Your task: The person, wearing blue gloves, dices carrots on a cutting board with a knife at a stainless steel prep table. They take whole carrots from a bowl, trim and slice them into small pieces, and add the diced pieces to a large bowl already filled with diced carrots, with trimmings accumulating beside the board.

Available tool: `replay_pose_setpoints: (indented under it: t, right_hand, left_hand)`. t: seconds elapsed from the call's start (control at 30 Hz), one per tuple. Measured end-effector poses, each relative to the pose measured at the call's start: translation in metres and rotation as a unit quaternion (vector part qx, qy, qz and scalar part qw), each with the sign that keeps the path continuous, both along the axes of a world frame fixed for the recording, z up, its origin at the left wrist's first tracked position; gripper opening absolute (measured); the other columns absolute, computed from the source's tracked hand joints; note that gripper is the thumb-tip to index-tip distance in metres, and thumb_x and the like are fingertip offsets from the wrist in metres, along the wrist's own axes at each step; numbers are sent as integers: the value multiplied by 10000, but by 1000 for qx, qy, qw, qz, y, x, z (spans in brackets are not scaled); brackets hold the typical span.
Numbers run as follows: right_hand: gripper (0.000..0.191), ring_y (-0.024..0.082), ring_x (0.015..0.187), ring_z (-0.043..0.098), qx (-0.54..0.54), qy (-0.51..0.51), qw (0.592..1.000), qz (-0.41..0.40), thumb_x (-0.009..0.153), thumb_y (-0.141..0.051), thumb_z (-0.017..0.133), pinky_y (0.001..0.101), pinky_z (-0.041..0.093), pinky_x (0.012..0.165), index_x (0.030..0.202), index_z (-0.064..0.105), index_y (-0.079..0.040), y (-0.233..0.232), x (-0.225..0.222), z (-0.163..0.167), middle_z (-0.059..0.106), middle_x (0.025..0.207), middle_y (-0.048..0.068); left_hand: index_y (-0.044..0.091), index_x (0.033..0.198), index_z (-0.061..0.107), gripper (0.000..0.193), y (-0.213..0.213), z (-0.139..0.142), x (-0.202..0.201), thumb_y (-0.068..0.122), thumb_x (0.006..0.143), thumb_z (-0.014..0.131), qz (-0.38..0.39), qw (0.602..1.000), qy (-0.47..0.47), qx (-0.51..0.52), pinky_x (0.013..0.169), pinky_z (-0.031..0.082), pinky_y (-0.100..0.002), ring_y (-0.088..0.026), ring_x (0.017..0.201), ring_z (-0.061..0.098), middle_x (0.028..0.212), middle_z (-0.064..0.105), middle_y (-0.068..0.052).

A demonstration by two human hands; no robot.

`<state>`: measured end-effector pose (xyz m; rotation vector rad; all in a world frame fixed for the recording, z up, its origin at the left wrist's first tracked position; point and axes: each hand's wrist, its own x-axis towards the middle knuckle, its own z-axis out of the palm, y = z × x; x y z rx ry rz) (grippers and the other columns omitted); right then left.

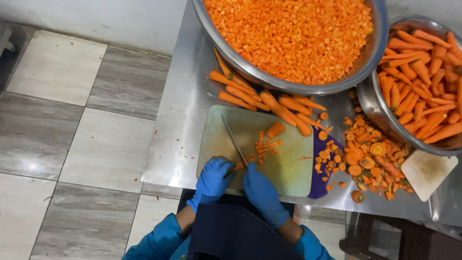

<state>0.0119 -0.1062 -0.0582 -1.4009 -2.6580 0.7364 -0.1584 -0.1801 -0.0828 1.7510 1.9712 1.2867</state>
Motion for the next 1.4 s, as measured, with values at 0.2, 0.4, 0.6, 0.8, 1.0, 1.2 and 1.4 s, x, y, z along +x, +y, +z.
replay_pose_setpoints:
  t: [0.2,0.4,0.6,0.8,1.0,1.2,1.4]
  right_hand:
    - [454,419,628,639,58,58,996,22,983,-235,524,544,479,560,1338,483,46,-8,0,-3,640,717,243]
    - [457,409,632,636,24,4,1000,15,1007,-225,490,530,477,579,1359,469,65,-10,-1,-6,631,708,240]
    - [452,421,628,640,-8,26,1000,-8,988,-224,534,543,466,566,1341,477,52,-17,-3,-12,649,720,247]
    - [464,413,633,626,97,63,988,98,985,-151,519,519,481,571,1359,436,110,-18,-6,-13,617,733,254]
    - [443,452,666,641,-44,28,999,6,984,-208,538,564,470,594,1334,450,49,-22,-16,-14,648,751,273]
    - [370,489,702,638,-120,79,988,-52,998,-247,526,581,455,600,1262,480,9,-8,-9,-5,639,766,307]
    - [334,494,718,639,-154,61,986,-24,1009,-278,527,591,456,639,1207,484,-12,-23,-8,-3,645,762,302]
  left_hand:
    - [115,1053,727,318,0,1,0,170,755,821,5,1000,-5,-5,863,525,-420,-310,1009,634,1025,672,-74]
    - [92,1194,662,483,-5,7,-5,142,741,819,-14,1000,-13,-15,889,515,-441,-346,1029,623,1066,672,-114]
    - [92,1280,606,527,-13,5,-8,131,788,792,-19,998,-55,-29,861,525,-432,-333,998,647,1100,694,-113]
    - [109,1258,629,476,-13,-1,-9,139,818,808,2,995,-60,-75,795,536,-445,-343,917,652,959,684,-124]
    - [105,1248,622,483,-20,-2,-12,139,803,809,13,994,-94,-47,764,550,-441,-339,895,666,949,687,-122]
    - [112,1207,639,461,-9,-1,-11,162,792,833,27,996,-72,-44,756,547,-447,-335,877,669,934,687,-122]
    - [95,1190,660,423,-11,28,-25,139,800,818,77,991,-108,26,797,562,-415,-321,936,689,1054,696,-133]
